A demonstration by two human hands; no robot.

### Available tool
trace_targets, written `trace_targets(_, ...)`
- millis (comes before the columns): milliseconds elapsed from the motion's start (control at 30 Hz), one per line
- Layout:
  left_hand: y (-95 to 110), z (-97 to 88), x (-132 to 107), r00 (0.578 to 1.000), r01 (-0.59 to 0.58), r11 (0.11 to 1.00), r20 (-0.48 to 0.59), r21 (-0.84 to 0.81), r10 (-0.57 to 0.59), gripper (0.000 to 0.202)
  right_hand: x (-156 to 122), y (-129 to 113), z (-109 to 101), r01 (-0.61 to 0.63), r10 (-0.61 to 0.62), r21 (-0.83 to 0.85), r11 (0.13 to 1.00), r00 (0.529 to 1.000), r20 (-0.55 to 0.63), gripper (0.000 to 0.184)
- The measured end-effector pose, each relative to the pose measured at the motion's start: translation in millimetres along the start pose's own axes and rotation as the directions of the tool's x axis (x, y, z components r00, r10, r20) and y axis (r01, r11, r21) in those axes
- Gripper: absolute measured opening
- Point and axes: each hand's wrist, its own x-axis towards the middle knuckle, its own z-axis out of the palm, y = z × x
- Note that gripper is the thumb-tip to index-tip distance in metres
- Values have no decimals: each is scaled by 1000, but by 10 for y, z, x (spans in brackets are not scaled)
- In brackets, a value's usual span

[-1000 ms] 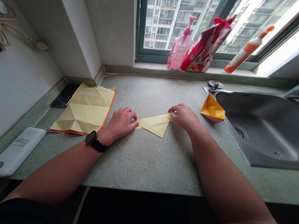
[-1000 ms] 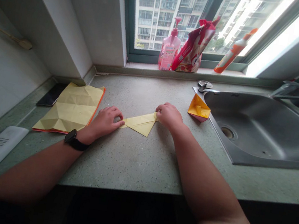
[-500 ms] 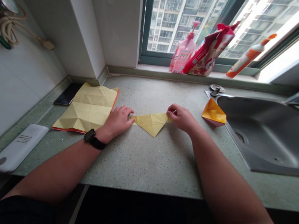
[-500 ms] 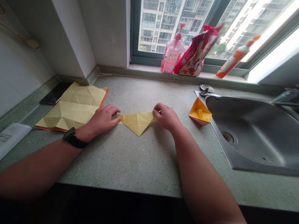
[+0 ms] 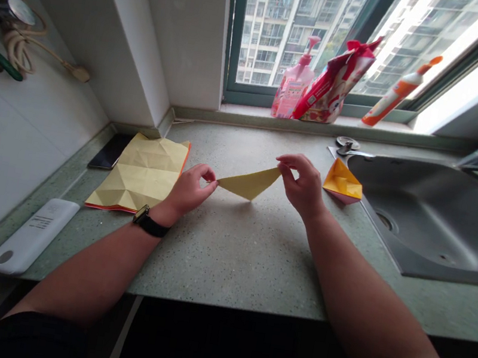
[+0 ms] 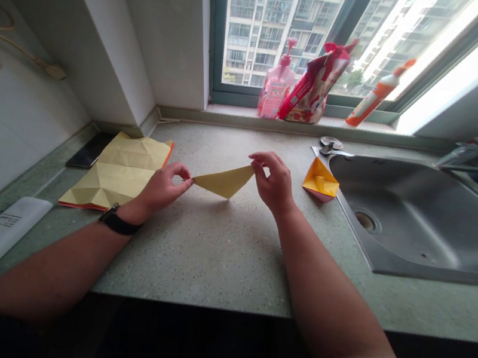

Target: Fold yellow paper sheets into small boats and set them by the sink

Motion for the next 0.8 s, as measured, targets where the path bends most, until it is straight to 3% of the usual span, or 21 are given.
trace_targets(100,82,-62,-33,978,-93,993,-181,73,105,9,10,-43,-38,5,-9,-56,998,997,-71,25)
trace_targets(167,108,-82,-52,966,-149,973,-186,175,181,9,15,-51,-49,-18,9,-101,995,996,-92,31)
trace_targets(300,87,-38,-62,965,-263,926,53,270,258,8,9,-31,-31,-22,8,-151,988,996,-87,34)
trace_targets(433,49,52,-74,906,-363,913,297,185,300,8,-20,-10,28,48,-52,-136,990,998,-28,28)
trace_targets(567,23,90,-94,857,-390,910,417,141,303,6,-83,13,141,112,-93,-97,989,979,179,21)
trace_targets(700,20,88,-99,836,-412,906,435,94,334,25,-172,33,279,220,-172,-50,974,866,470,17)
trace_targets(800,46,84,-106,814,-436,897,456,70,360,27,-216,17,340,246,-183,-36,969,805,565,17)
